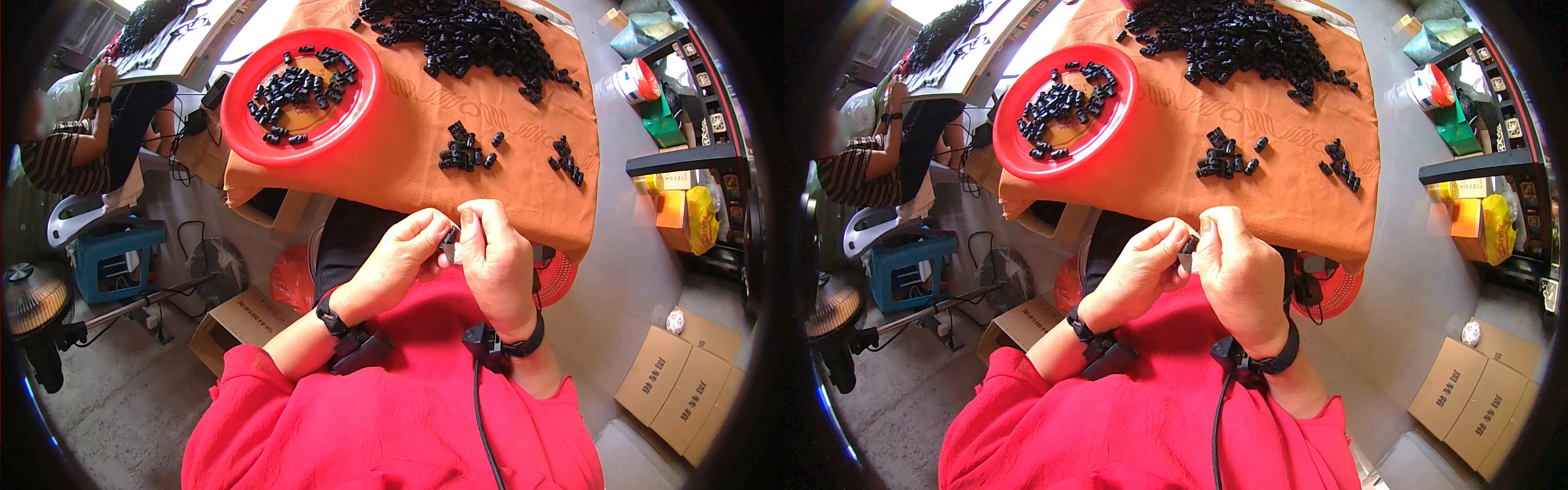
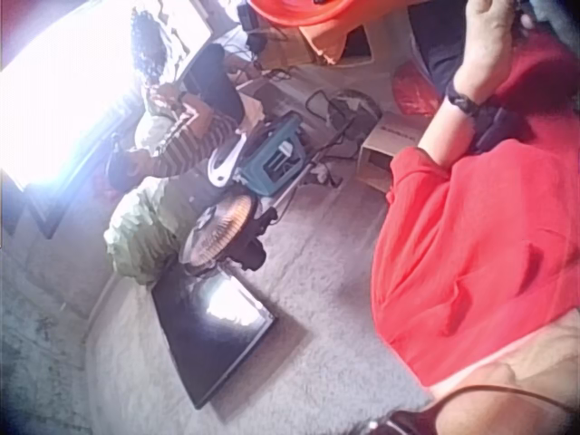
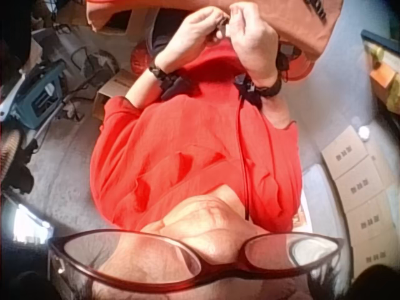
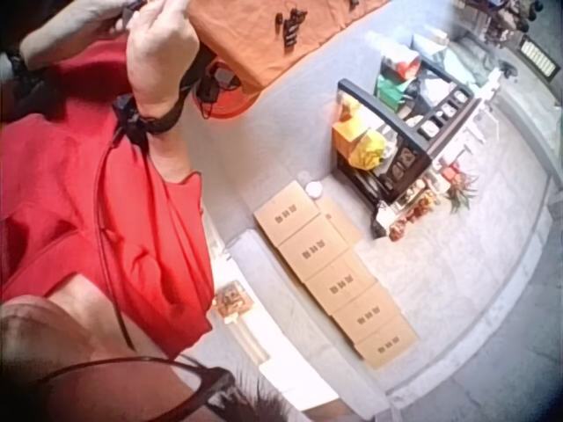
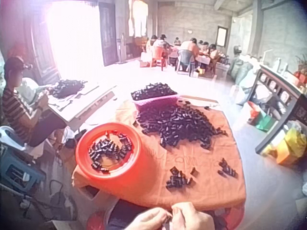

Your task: Assemble small black plastic shoe components manually.

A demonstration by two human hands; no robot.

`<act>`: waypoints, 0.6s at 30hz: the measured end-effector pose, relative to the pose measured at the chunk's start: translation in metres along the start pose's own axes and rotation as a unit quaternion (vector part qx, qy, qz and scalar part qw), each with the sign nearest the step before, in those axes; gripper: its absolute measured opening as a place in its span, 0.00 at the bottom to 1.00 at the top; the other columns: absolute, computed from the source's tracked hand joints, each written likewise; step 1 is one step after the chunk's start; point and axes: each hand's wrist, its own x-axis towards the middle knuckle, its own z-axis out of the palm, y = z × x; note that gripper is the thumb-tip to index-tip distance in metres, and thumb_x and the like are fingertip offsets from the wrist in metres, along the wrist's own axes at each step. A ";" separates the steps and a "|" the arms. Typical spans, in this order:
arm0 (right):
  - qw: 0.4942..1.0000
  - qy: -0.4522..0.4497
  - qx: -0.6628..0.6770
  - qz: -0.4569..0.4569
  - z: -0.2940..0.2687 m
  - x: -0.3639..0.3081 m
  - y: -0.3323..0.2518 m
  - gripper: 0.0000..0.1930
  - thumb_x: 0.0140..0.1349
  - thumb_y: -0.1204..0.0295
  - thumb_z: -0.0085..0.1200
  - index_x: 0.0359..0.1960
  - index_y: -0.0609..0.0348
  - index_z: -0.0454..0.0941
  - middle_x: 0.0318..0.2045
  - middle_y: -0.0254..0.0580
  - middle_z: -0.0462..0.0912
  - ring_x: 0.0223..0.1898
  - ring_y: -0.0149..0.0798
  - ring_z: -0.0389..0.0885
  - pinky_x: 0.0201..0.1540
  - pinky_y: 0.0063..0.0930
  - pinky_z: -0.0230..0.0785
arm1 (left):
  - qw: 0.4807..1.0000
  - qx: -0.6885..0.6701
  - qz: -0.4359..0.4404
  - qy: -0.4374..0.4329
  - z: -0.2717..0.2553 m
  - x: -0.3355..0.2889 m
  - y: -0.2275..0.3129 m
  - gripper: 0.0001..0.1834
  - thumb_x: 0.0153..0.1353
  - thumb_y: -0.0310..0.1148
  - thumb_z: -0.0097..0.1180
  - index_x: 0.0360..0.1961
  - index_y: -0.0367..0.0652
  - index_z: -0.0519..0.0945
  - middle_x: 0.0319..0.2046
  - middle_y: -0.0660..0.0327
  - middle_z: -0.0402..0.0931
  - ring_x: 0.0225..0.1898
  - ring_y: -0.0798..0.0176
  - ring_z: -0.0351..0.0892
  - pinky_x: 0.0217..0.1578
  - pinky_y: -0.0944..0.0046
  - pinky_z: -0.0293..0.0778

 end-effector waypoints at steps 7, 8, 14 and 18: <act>1.000 -0.002 -0.027 -0.008 0.000 0.000 -0.002 0.03 0.70 0.73 0.51 0.38 0.58 0.74 0.20 0.46 0.79 0.22 0.42 0.81 0.24 0.35 0.72 | 1.000 -0.002 0.023 -0.003 0.001 0.000 -0.002 0.12 0.75 0.44 0.48 0.40 0.48 0.75 0.28 0.71 0.73 0.26 0.79 0.68 0.26 0.77 0.63; 0.999 -0.002 -0.031 -0.008 0.000 0.000 -0.002 0.03 0.71 0.75 0.50 0.38 0.60 0.74 0.21 0.44 0.79 0.21 0.33 0.81 0.25 0.28 0.72 | 0.999 -0.008 0.023 -0.022 -0.001 0.001 -0.003 0.12 0.74 0.44 0.49 0.41 0.49 0.75 0.30 0.71 0.74 0.28 0.79 0.70 0.27 0.77 0.64; 0.999 0.005 -0.032 -0.004 0.001 0.001 -0.002 0.03 0.70 0.71 0.50 0.38 0.55 0.73 0.19 0.49 0.79 0.23 0.52 0.82 0.24 0.43 0.71 | 0.999 -0.003 0.035 -0.024 -0.002 0.001 -0.005 0.12 0.74 0.44 0.49 0.41 0.48 0.74 0.30 0.71 0.74 0.28 0.78 0.70 0.27 0.77 0.64; 0.999 0.007 -0.041 -0.007 0.001 0.001 -0.003 0.03 0.70 0.71 0.50 0.38 0.56 0.73 0.19 0.49 0.79 0.23 0.53 0.82 0.24 0.43 0.71 | 0.999 0.000 0.030 -0.016 -0.003 0.002 -0.006 0.11 0.74 0.44 0.49 0.41 0.49 0.74 0.31 0.71 0.74 0.29 0.78 0.71 0.28 0.77 0.64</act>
